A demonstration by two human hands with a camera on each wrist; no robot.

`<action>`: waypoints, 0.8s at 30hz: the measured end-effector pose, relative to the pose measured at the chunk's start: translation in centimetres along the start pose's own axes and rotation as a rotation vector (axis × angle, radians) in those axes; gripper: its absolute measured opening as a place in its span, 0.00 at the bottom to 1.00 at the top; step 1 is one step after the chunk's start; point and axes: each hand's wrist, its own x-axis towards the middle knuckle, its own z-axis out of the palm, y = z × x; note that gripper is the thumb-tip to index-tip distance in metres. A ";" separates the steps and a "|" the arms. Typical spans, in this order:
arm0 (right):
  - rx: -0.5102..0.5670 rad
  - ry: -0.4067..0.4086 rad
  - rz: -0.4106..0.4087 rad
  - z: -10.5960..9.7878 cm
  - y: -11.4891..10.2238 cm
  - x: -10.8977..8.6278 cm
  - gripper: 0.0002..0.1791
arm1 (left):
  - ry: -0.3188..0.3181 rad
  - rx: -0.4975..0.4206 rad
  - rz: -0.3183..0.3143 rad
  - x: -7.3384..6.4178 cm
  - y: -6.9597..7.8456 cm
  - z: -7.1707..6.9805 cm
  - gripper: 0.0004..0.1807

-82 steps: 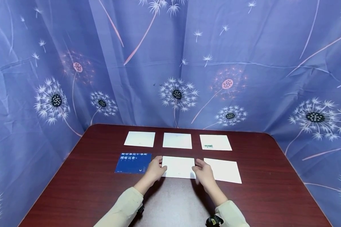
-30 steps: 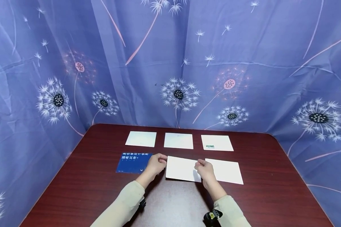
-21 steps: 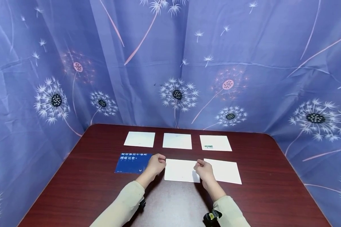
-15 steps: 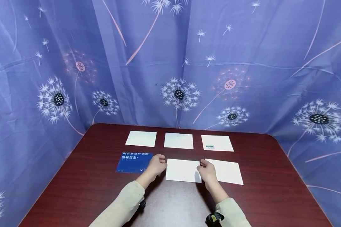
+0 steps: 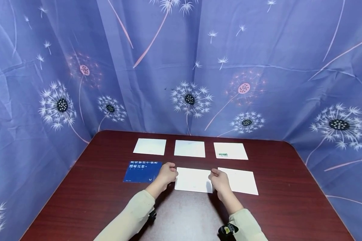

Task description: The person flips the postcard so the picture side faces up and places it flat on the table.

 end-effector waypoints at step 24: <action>0.043 0.014 0.007 0.0 0.5 0.5 0.26 | 0.048 0.061 0.064 1.0 -0.7 -0.3 0.19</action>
